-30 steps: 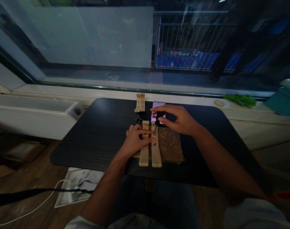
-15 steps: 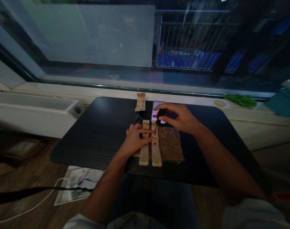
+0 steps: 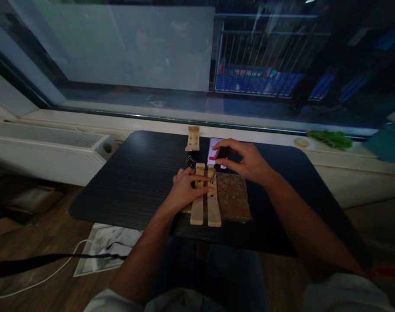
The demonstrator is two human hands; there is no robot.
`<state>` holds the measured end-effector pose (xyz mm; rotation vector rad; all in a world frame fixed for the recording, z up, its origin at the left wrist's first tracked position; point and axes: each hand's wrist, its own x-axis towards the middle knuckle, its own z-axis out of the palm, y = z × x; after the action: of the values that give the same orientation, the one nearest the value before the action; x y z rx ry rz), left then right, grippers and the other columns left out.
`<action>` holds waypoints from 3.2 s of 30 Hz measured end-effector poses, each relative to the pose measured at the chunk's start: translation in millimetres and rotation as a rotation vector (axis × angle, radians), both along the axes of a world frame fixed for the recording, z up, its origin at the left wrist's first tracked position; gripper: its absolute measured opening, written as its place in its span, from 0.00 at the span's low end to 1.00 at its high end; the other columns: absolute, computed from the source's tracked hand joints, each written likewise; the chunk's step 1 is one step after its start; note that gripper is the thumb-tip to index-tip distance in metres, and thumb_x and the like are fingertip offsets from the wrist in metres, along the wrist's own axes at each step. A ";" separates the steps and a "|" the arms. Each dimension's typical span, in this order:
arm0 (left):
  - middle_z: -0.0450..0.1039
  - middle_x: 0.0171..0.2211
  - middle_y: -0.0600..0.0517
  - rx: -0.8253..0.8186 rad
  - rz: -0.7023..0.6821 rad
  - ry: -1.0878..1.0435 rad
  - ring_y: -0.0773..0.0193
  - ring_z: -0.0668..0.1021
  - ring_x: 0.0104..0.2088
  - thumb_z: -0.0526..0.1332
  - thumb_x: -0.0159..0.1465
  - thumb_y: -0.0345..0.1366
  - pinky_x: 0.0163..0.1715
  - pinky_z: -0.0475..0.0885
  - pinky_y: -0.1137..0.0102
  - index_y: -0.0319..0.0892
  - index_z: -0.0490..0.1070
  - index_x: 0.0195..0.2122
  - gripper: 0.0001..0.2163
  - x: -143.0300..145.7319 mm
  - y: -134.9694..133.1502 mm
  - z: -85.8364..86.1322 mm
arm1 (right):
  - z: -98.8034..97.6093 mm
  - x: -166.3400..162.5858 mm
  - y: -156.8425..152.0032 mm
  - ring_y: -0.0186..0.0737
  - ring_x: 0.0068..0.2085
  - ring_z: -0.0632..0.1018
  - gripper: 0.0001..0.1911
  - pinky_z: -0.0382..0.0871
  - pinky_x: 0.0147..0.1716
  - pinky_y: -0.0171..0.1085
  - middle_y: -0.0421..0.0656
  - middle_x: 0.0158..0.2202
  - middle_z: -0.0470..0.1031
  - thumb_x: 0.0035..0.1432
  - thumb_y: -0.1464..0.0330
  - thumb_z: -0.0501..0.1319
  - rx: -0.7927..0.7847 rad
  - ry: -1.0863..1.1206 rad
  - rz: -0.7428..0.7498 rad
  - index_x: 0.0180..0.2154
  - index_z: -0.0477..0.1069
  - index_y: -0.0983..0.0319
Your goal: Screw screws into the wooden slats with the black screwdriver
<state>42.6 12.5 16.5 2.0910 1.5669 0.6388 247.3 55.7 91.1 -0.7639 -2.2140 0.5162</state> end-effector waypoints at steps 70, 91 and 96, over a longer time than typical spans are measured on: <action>0.69 0.39 0.50 -0.022 0.001 0.006 0.52 0.68 0.45 0.69 0.56 0.48 0.46 0.62 0.58 0.54 0.80 0.43 0.14 2.4 -1.5 4.7 | -0.6 0.6 -0.5 0.36 0.38 0.79 0.14 0.75 0.40 0.36 0.40 0.40 0.79 0.57 0.65 0.65 0.073 0.034 0.031 0.47 0.74 0.57; 0.65 0.36 0.51 -0.037 0.012 0.018 0.54 0.67 0.43 0.68 0.56 0.51 0.46 0.62 0.59 0.56 0.80 0.44 0.15 4.5 -0.2 4.6 | -4.4 -4.1 -1.3 0.34 0.32 0.77 0.15 0.75 0.33 0.35 0.38 0.36 0.76 0.53 0.60 0.67 0.064 0.071 -0.074 0.41 0.72 0.58; 0.65 0.36 0.51 -0.030 0.009 0.016 0.54 0.67 0.44 0.68 0.56 0.51 0.46 0.62 0.59 0.57 0.80 0.44 0.15 4.5 -0.3 3.3 | -3.4 -4.4 -4.0 0.36 0.34 0.79 0.15 0.76 0.35 0.37 0.39 0.37 0.77 0.54 0.63 0.66 0.044 0.061 -0.063 0.44 0.71 0.57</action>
<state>47.1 12.2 19.8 2.0736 1.5864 0.5995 242.9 51.7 87.8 -0.7819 -2.1307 0.4521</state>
